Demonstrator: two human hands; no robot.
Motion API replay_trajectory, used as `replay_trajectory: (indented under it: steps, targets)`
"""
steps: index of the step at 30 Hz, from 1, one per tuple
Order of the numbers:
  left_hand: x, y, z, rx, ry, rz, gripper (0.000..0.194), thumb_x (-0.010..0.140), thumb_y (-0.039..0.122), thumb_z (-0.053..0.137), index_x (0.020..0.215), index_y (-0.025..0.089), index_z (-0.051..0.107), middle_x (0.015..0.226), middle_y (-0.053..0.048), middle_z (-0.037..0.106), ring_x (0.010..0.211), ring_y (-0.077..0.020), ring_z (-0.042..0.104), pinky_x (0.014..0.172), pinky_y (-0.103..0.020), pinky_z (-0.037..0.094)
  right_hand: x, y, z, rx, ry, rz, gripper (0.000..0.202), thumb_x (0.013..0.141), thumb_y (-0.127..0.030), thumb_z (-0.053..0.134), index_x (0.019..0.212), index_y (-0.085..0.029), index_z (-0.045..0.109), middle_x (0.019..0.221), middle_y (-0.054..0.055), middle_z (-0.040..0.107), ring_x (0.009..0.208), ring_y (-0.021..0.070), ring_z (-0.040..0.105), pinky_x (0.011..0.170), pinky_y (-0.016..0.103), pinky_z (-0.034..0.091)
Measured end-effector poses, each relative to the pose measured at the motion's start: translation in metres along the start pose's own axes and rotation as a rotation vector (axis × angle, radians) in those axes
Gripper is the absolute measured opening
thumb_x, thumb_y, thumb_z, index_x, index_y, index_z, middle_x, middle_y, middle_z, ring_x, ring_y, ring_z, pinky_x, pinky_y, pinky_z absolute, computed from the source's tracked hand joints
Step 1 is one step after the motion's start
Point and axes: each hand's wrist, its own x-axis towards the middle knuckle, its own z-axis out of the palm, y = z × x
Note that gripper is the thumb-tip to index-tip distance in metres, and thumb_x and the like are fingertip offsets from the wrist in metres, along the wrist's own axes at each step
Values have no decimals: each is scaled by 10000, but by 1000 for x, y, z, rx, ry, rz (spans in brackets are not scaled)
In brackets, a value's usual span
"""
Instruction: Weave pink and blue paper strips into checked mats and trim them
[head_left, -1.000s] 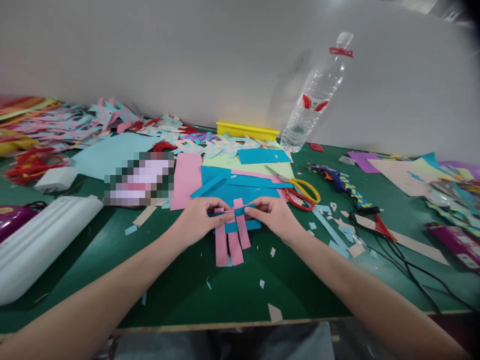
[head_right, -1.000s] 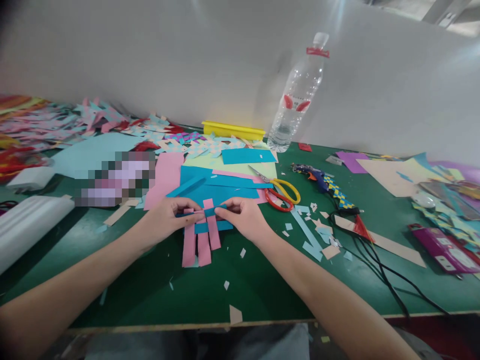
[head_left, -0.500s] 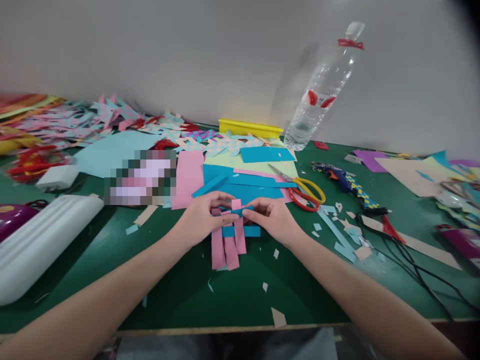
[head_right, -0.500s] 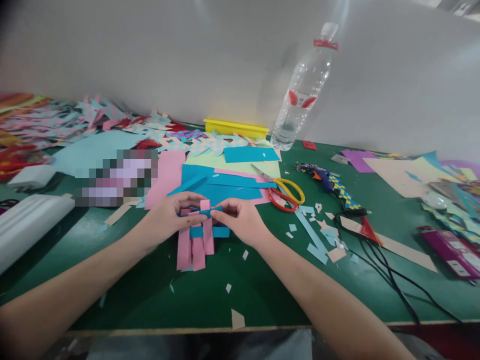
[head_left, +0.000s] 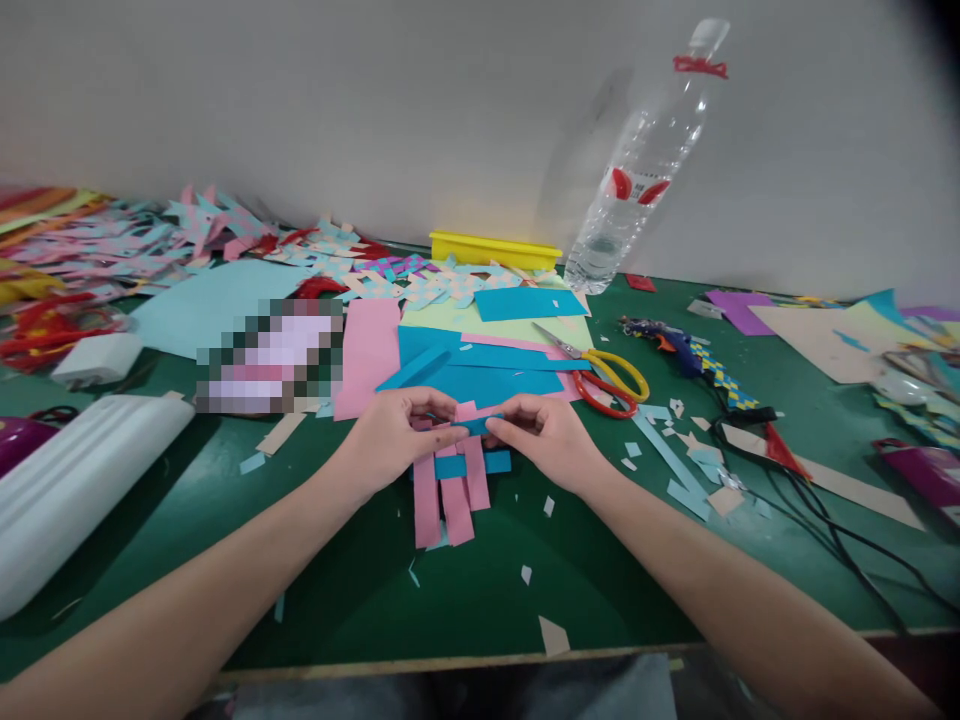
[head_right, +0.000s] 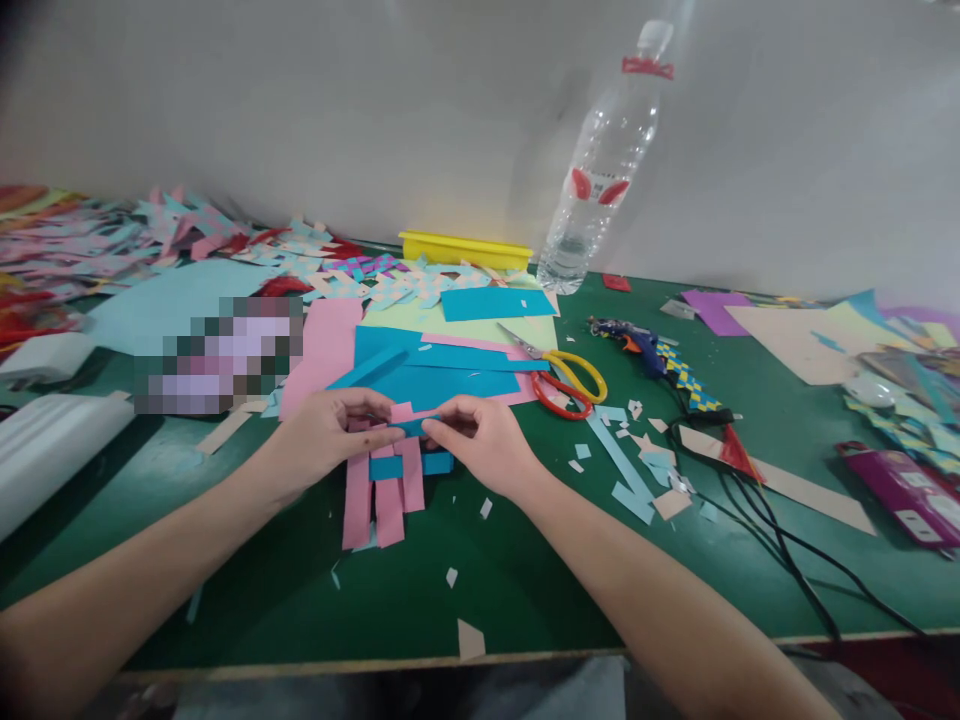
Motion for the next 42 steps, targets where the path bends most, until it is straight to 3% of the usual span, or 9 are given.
replay_trajectory:
  steps: [9,14,26,42]
  targets:
    - [-2,6,0,3,-20,-2,371,721,490,749,956,207,705,969,-54,733,853,-223,681,761,-333,567,-1,1,-2,8,-16,-17,215,821,-374,665,886,-170,677,809,46,729,771,172,715,726,299,573]
    - [-3,11,1,2,-10,-3,355,769,531,688,902,205,738,906,-55,748,827,-229,674,745,-335,564,-2,2,-1,-33,-50,-59,241,834,-395,646,917,-172,686,824,55,735,773,181,715,707,310,566]
    - [-4,14,-2,42,27,-10,338,783,522,677,880,202,730,913,-54,739,806,-215,654,736,-325,535,1,5,-8,15,-31,-8,220,818,-389,663,859,-172,654,801,50,729,786,184,724,744,326,581]
    - [-4,12,-5,-35,40,-60,337,801,521,663,916,209,721,959,-47,726,899,-214,642,816,-326,515,2,1,-14,-90,9,29,179,844,-355,630,852,-176,622,838,63,737,810,189,713,717,313,558]
